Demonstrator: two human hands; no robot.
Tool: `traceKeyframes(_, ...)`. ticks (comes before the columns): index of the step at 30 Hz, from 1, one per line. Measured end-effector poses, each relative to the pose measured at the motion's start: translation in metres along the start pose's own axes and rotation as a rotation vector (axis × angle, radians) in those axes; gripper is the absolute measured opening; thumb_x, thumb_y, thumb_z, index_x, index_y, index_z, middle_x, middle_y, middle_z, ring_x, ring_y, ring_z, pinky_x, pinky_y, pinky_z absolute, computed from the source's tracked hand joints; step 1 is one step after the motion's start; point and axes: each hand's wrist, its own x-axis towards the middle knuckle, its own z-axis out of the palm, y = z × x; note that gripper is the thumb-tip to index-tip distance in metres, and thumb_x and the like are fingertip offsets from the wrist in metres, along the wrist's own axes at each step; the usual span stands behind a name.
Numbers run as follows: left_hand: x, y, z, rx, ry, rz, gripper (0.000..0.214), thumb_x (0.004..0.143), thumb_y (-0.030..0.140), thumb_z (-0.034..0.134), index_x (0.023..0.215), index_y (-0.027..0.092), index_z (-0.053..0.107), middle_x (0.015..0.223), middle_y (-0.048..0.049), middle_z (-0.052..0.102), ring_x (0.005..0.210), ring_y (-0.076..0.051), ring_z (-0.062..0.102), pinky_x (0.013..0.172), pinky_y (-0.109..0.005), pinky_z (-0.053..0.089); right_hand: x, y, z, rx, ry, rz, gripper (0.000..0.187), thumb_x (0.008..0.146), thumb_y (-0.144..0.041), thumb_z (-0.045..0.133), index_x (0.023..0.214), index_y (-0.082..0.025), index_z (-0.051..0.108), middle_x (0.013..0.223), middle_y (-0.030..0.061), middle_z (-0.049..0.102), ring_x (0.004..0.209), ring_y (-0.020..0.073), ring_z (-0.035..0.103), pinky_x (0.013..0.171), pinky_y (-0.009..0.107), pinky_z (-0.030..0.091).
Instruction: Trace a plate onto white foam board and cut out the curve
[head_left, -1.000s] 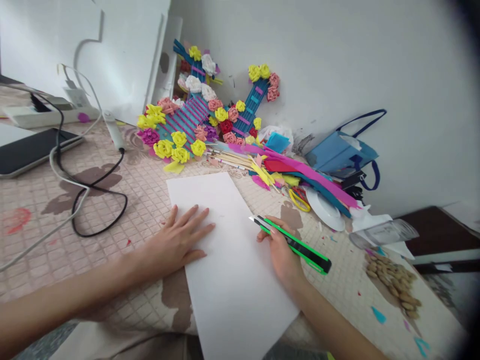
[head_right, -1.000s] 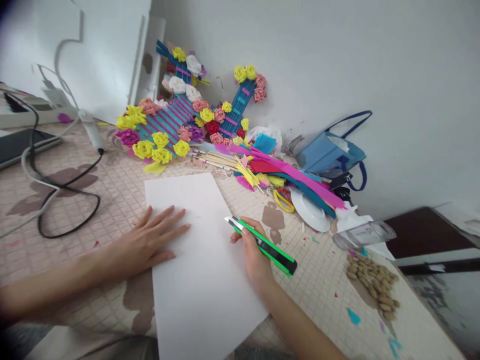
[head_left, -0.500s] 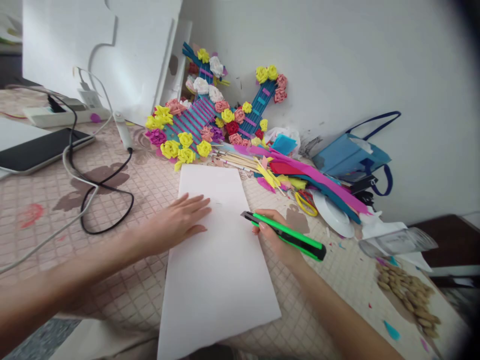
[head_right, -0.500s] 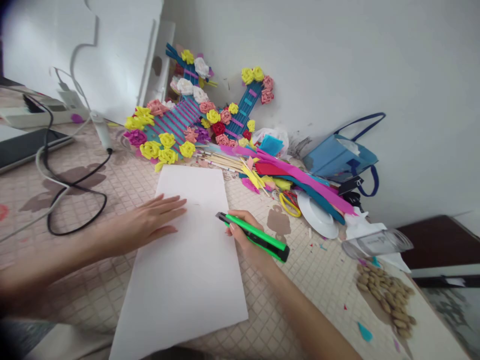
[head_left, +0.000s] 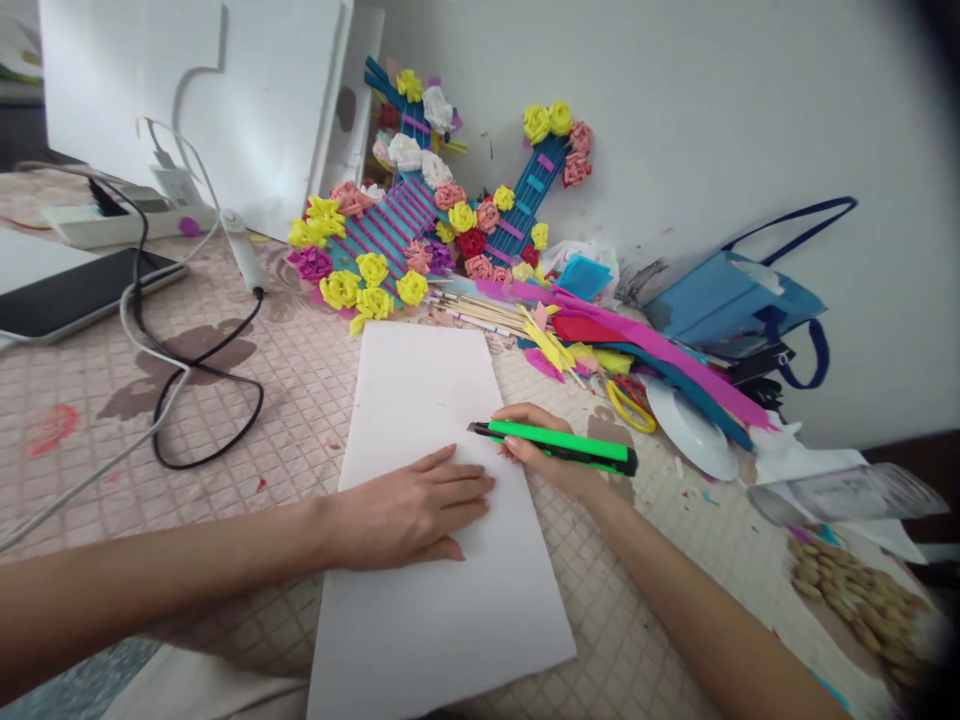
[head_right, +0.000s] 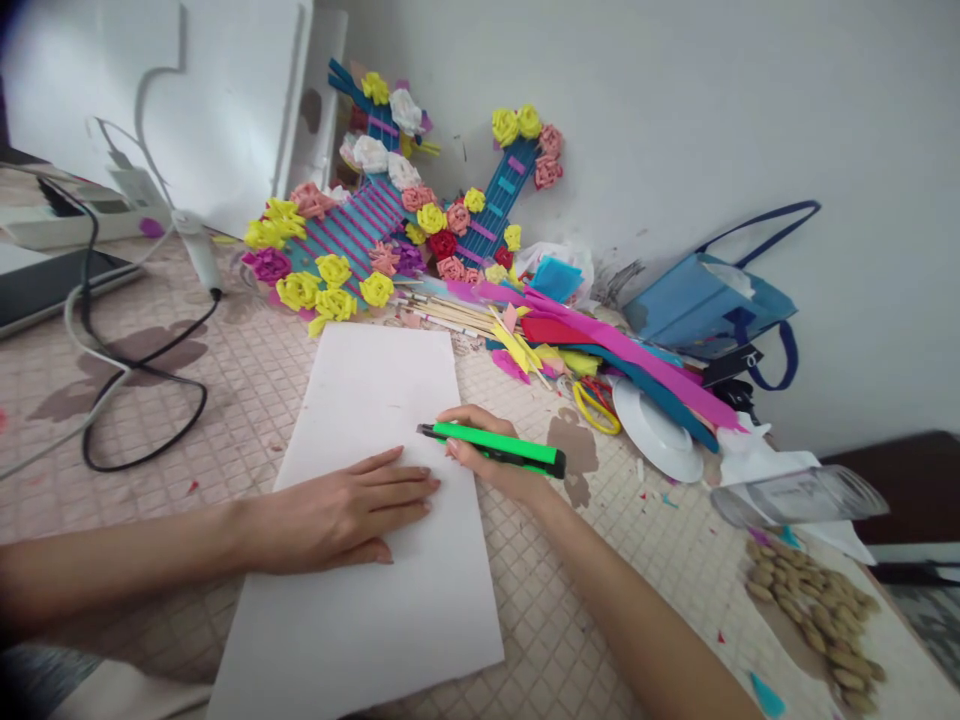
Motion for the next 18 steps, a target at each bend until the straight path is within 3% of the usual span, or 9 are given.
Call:
traceKeyframes(9,-0.0027,-0.0005,-0.0001,-0.035,-0.034,-0.011,0.043,0.097,0.034,0.043,0.133,0.011,0.049,0.144,-0.0151,0.042,0.136,-0.025,0.035,0.116,-0.046,0.016,0.0049,0.0009,-0.0088,-0.009,-0.092,-0.014,0.019,0.085,-0.026,0.058,0.103,-0.022,0.062,0.082,0.0008,0.062,0.066,0.0108,0.059,0.059,0.022,0.047)
traceKeyframes(18,-0.0034,-0.0007,0.0008,-0.028,-0.059,-0.013,0.045,0.098,0.034,0.040,0.134,0.009,0.048,0.146,-0.0145,0.040,0.137,-0.025,0.033,0.117,-0.046,0.014,0.0051,-0.0001,-0.0098,-0.123,-0.120,-0.022,0.022,0.085,-0.026,0.058,0.106,-0.022,0.062,0.092,0.0031,0.065,0.073,0.0128,0.062,0.063,0.024,0.051)
